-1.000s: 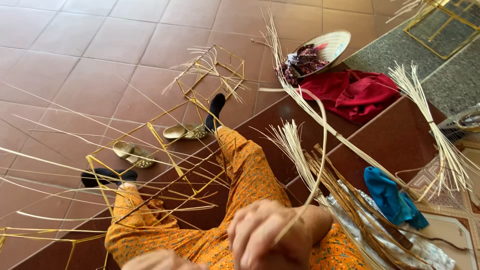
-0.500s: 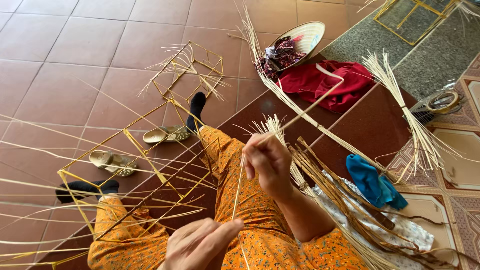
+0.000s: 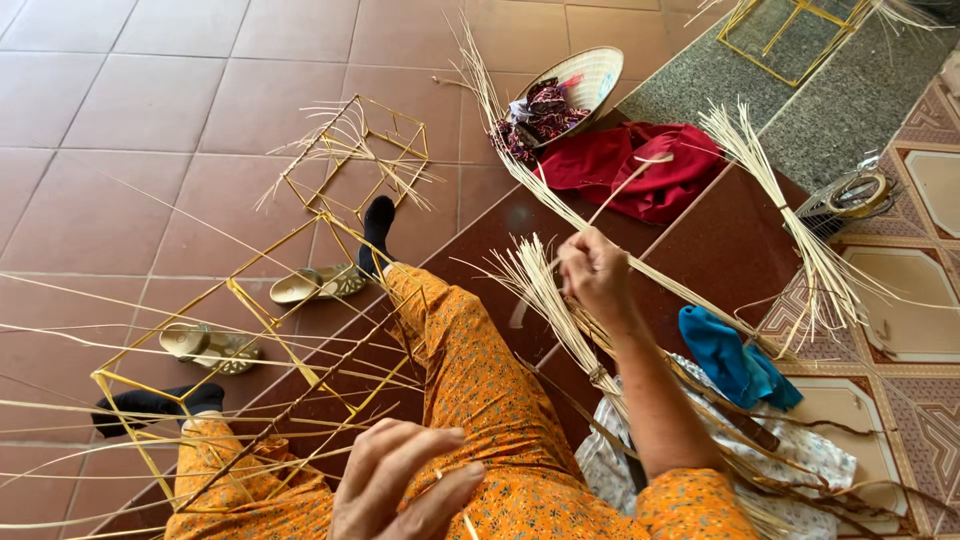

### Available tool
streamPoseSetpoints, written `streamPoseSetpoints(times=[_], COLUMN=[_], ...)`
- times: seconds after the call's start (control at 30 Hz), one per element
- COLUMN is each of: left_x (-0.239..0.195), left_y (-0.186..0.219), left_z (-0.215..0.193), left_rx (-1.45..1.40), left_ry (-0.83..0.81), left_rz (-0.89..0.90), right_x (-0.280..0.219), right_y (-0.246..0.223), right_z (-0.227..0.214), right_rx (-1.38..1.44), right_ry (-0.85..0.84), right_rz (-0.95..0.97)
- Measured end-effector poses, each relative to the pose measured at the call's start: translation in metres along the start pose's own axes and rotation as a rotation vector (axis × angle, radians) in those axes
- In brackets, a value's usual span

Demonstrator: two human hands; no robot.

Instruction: The person sits on the floor and weaves thin bamboo strips into a rectangular frame, repeatedly threading and tightening the material. The person uses scissors to trim excess strips and continues weaving the structure.

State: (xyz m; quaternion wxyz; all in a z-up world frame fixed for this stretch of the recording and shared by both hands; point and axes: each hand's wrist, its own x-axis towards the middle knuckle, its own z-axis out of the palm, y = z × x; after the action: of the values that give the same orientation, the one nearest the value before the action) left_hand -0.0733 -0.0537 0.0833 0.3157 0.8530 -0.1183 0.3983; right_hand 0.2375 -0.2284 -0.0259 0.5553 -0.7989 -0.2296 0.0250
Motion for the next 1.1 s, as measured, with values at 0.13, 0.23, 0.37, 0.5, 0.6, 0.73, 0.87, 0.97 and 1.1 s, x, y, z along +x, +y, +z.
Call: streamPoseSetpoints(times=[0.13, 0.23, 0.37, 0.5, 0.6, 0.73, 0.87, 0.97, 1.1], left_x=[-0.016, -0.015, -0.005, 0.002, 0.003, -0.003, -0.011, -0.017, -0.023], left_y=[0.013, 0.01, 0.013, -0.014, -0.064, -0.124, -0.161, -0.192, -0.234], left_z=[0.001, 0.002, 0.005, 0.003, 0.001, -0.003, -0.007, -0.002, 0.023], left_rx=[-0.046, -0.071, -0.068, -0.026, -0.245, -0.432, -0.487, -0.407, -0.235], left_ry=[-0.106, -0.152, -0.172, -0.164, 0.004, 0.348, 0.491, 0.442, 0.305], left_rz=[0.05, 0.048, 0.023, -0.094, -0.406, -0.75, -0.712, -0.675, -0.682], right_x=[-0.008, -0.012, -0.047, -0.095, -0.1, -0.094, -0.08, -0.076, -0.07], right_y=[0.054, 0.11, 0.191, 0.225, 0.206, 0.154, 0.109, 0.088, 0.071], right_z=[-0.066, -0.12, -0.158, -0.164, -0.149, -0.083, 0.008, 0.08, 0.165], right_rx=[-0.445, -0.777, -1.111, -1.226, -1.288, -0.904, -0.397, -0.059, 0.019], right_ry=[-0.069, -0.233, -0.553, -0.428, -0.089, 0.06, -0.214, -0.445, -0.638], right_rz=[0.106, 0.559, 0.898, 0.929, 0.482, 0.071, -0.083, 0.054, 0.072])
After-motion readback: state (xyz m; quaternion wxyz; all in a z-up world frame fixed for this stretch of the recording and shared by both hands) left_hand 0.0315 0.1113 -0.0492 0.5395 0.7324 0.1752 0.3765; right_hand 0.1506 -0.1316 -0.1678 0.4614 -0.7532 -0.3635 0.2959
